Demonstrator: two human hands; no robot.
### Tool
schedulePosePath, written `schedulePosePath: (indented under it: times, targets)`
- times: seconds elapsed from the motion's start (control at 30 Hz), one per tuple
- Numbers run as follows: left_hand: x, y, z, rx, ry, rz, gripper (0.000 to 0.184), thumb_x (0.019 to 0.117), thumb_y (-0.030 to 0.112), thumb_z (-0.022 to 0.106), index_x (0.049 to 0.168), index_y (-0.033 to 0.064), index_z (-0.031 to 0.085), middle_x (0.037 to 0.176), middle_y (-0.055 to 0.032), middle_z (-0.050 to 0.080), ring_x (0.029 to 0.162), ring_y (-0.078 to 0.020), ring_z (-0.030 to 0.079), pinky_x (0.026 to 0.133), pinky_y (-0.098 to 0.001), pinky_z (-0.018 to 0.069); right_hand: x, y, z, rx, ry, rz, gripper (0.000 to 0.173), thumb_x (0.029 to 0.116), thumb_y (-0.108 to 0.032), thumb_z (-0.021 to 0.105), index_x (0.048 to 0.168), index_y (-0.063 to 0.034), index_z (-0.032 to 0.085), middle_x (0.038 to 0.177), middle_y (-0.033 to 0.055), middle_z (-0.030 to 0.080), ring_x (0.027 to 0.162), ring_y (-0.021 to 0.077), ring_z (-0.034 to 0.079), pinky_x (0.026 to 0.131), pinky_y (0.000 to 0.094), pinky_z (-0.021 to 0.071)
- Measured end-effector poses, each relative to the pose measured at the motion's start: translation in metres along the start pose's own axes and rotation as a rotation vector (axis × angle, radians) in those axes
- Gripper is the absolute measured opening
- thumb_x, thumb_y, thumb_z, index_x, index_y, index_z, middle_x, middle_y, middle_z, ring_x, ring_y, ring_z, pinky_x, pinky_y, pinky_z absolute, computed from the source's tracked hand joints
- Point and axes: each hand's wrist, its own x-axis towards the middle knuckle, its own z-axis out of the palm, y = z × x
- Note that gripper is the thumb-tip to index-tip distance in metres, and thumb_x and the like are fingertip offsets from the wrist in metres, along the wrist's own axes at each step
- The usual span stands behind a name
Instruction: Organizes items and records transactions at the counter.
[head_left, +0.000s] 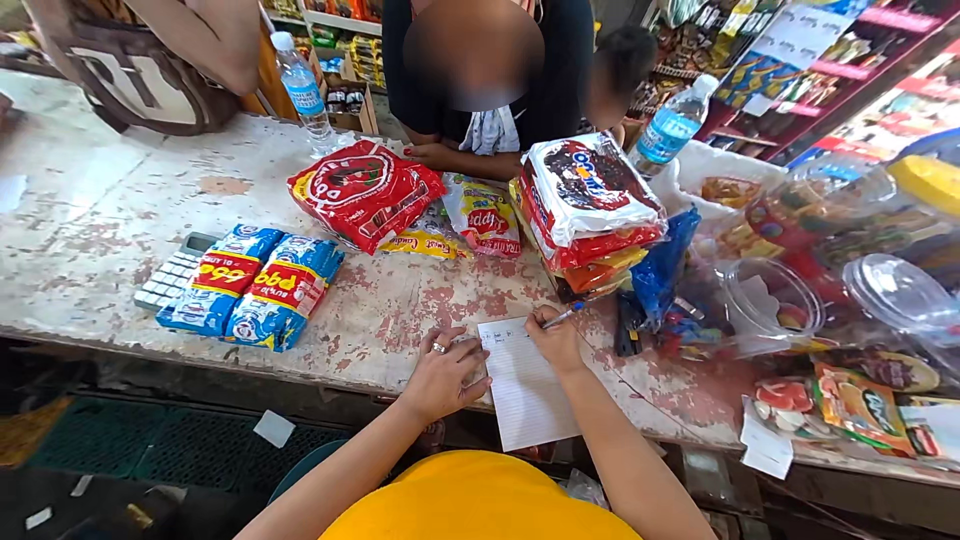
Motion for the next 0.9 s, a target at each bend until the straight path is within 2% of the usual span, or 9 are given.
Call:
schedulePosePath:
  times: [0.07, 0.13, 0.27, 0.33, 0.5, 0.6, 0.7, 0.9]
  targets:
    - [-0.001, 0.000, 0.001, 0.005, 0.002, 0.002, 0.051, 0.1012, 0.059, 0.041, 0.124, 0.0265, 0.073, 0.132, 0.0014, 0.070, 0.136, -0.0316, 0.054, 0.110, -0.0627, 0.0352, 0.002, -0.003, -0.005, 0.043, 0.004, 0.042, 0.023, 0.0877, -0.004, 0.067, 0.067, -0.0018, 0.056, 0.058, -0.0019, 0.049, 0.054, 0.0017, 0.046, 0.055, 0.0202, 0.0401]
    - [-0.001, -0.001, 0.001, 0.006, 0.009, 0.005, 0.051, 0.1009, 0.058, 0.042, 0.124, 0.0264, 0.074, 0.132, 0.0014, 0.070, 0.136, -0.0312, 0.054, 0.110, -0.0628, 0.0353, 0.006, -0.006, -0.014, 0.120, 0.003, 0.152, 0.022, 0.0895, -0.003, 0.069, 0.070, -0.0015, 0.058, 0.060, -0.0014, 0.055, 0.054, 0.0023, 0.053, 0.057, 0.0205, 0.0485]
    - [0.000, 0.000, 0.001, 0.000, 0.011, 0.006, 0.050, 0.1008, 0.057, 0.043, 0.123, 0.0255, 0.074, 0.131, 0.0011, 0.070, 0.135, -0.0312, 0.054, 0.110, -0.0627, 0.0355, 0.006, -0.003, -0.018, 0.103, -0.006, 0.206, 0.025, 0.0893, -0.004, 0.071, 0.069, -0.0011, 0.058, 0.059, 0.0001, 0.056, 0.053, 0.0040, 0.055, 0.056, 0.0223, 0.0507]
    - [-0.001, 0.000, 0.001, 0.002, 0.012, 0.007, 0.050, 0.1007, 0.058, 0.042, 0.123, 0.0259, 0.074, 0.131, 0.0012, 0.070, 0.135, -0.0314, 0.055, 0.110, -0.0625, 0.0353, 0.005, -0.002, -0.017, 0.063, -0.019, 0.195, 0.026, 0.0900, -0.006, 0.071, 0.069, -0.0013, 0.057, 0.060, 0.0011, 0.055, 0.054, 0.0055, 0.055, 0.057, 0.0240, 0.0498]
    - [-0.001, 0.001, 0.001, -0.001, 0.006, 0.003, 0.050, 0.1001, 0.058, 0.043, 0.123, 0.0258, 0.074, 0.132, 0.0007, 0.070, 0.135, -0.0327, 0.055, 0.109, -0.0637, 0.0357, 0.001, 0.000, -0.017, -0.033, -0.041, 0.107, 0.026, 0.0884, -0.010, 0.070, 0.067, -0.0030, 0.056, 0.058, -0.0002, 0.050, 0.054, 0.0055, 0.047, 0.056, 0.0257, 0.0411]
    - [0.000, 0.001, 0.000, -0.021, 0.005, 0.006, 0.049, 0.0999, 0.057, 0.046, 0.122, 0.0238, 0.074, 0.132, -0.0016, 0.070, 0.134, -0.0347, 0.055, 0.109, -0.0656, 0.0360, 0.003, -0.002, -0.019, -0.034, -0.048, 0.136, 0.024, 0.0893, -0.009, 0.071, 0.070, -0.0001, 0.059, 0.060, 0.0023, 0.053, 0.056, 0.0071, 0.051, 0.058, 0.0275, 0.0451]
    - [0.000, 0.001, 0.000, -0.012, 0.009, 0.007, 0.050, 0.1003, 0.057, 0.045, 0.122, 0.0242, 0.074, 0.131, -0.0009, 0.070, 0.134, -0.0340, 0.055, 0.109, -0.0649, 0.0366, 0.002, -0.001, -0.017, -0.049, -0.024, 0.111, 0.024, 0.0879, -0.008, 0.070, 0.069, -0.0007, 0.058, 0.059, 0.0012, 0.051, 0.056, 0.0062, 0.047, 0.057, 0.0263, 0.0410]
    - [0.000, 0.001, 0.000, -0.006, 0.012, 0.005, 0.049, 0.1000, 0.057, 0.045, 0.122, 0.0247, 0.074, 0.131, -0.0003, 0.070, 0.134, -0.0334, 0.055, 0.108, -0.0638, 0.0366, 0.005, -0.004, -0.018, -0.063, -0.047, 0.166, 0.024, 0.0897, -0.008, 0.071, 0.071, -0.0005, 0.059, 0.060, 0.0021, 0.051, 0.056, 0.0079, 0.048, 0.058, 0.0278, 0.0416]
